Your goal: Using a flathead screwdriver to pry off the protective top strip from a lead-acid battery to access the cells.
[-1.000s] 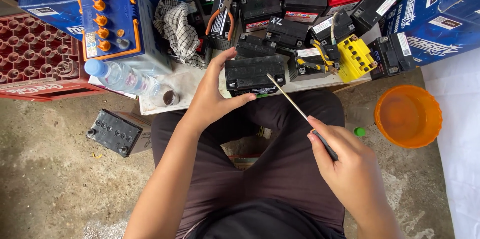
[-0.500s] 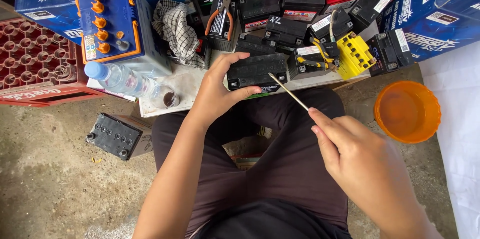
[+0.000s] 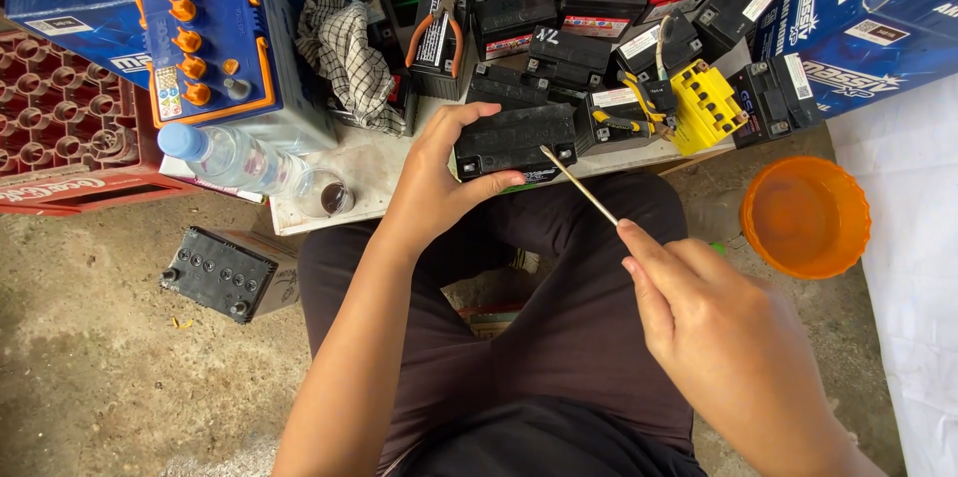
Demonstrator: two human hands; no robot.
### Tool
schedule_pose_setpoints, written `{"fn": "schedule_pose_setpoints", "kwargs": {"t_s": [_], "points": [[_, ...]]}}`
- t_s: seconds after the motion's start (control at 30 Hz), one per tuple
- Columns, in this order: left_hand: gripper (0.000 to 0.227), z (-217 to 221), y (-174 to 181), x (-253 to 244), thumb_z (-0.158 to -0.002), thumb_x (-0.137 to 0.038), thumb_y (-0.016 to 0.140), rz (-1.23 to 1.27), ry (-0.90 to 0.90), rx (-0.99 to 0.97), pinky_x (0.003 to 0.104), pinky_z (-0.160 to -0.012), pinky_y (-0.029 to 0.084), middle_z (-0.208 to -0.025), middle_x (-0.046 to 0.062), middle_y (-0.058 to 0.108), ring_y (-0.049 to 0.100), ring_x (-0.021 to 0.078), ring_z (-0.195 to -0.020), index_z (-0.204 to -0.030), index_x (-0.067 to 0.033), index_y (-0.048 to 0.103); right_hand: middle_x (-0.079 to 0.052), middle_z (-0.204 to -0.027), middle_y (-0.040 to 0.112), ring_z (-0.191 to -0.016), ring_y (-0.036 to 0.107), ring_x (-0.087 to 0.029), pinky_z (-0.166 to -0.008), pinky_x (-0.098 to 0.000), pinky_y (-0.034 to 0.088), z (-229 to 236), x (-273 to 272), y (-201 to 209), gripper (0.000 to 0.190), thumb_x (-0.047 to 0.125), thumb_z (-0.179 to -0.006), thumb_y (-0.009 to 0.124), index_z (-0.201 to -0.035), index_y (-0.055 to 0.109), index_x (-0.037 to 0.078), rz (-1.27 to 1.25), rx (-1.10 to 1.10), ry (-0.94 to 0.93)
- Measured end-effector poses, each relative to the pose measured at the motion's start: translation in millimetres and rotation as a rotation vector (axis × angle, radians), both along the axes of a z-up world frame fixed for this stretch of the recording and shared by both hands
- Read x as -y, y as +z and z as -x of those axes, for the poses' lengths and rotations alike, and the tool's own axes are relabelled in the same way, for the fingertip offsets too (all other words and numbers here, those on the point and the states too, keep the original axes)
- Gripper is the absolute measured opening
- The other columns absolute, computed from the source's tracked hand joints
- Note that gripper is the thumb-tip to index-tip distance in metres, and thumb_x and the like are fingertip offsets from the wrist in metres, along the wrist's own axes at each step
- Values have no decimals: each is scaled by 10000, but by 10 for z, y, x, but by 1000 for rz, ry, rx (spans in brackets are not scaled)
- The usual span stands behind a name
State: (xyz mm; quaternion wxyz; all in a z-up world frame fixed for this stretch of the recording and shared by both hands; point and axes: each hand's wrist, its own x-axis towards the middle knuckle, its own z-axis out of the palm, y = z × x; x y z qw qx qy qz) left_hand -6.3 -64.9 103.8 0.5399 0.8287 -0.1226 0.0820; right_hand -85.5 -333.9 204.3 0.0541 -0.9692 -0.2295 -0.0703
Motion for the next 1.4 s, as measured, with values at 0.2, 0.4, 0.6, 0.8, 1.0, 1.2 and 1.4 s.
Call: {"fn": "schedule_pose_setpoints", "kwargs": {"t_s": [0.2,0.4,0.6,0.8,1.0,1.2,1.4], "points": [[632,13,29,8,-836,-311,861,24,-3,-30,334,-1079,437,-1262,77,599,577,221,-1236,-1359,-136,552,41,-745,565,-539,598,-237,-468,-426,508,102,-52,-135,356,235,-979,660,-1331,712,213,-31,15,-44],[637,7,17,15,-833,-307,864,23,2,-40,346,-1103,426,-1277,75,594,565,225,-1262,-1356,-128,547,55,-795,639,-595,603,-177,-468,-390,496,129,-120,-182,322,176,-990,653,-1302,728,147,-127,27,-32],[635,0,-14,12,-845,-326,851,-3,3,-12,354,-1092,426,-1285,85,599,569,236,-1264,-1353,-115,535,3,-824,649,-666,621,-170,-619,-355,515,184,-175,-301,342,120,-993,643,-1325,693,57,-327,-24,-45],[623,15,31,12,-858,-305,846,-3,-13,-18,355,-1109,416,-1299,73,601,561,228,-1281,-1357,-115,524,-1,-844,656,-666,623,-182,-578,-368,516,228,-199,-393,350,117,-991,652,-1337,688,82,-362,-16,-70],[697,10,6,20,-838,-266,849,187,-16,-91,318,-1156,408,-1439,72,536,524,186,-1343,-1402,-105,474,-10,-927,693,-731,669,-242,-630,-415,535,131,-111,-300,338,153,-979,641,-1307,711,107,-273,-44,-59],[600,46,-44,91,-857,-266,802,354,42,-237,274,-1029,496,-1320,34,587,591,134,-1179,-1371,-157,512,-60,-1159,751,-937,730,-256,-744,-438,579,48,-35,-228,346,157,-964,622,-1301,668,93,-297,-138,-24],[515,58,2,241,-851,-304,792,430,135,-248,310,-1078,486,-1421,88,551,565,183,-1288,-1271,-187,518,7,-1052,730,-811,698,-214,-631,-409,548,56,-33,-177,342,131,-963,636,-1298,705,123,-290,-110,-62]]}}
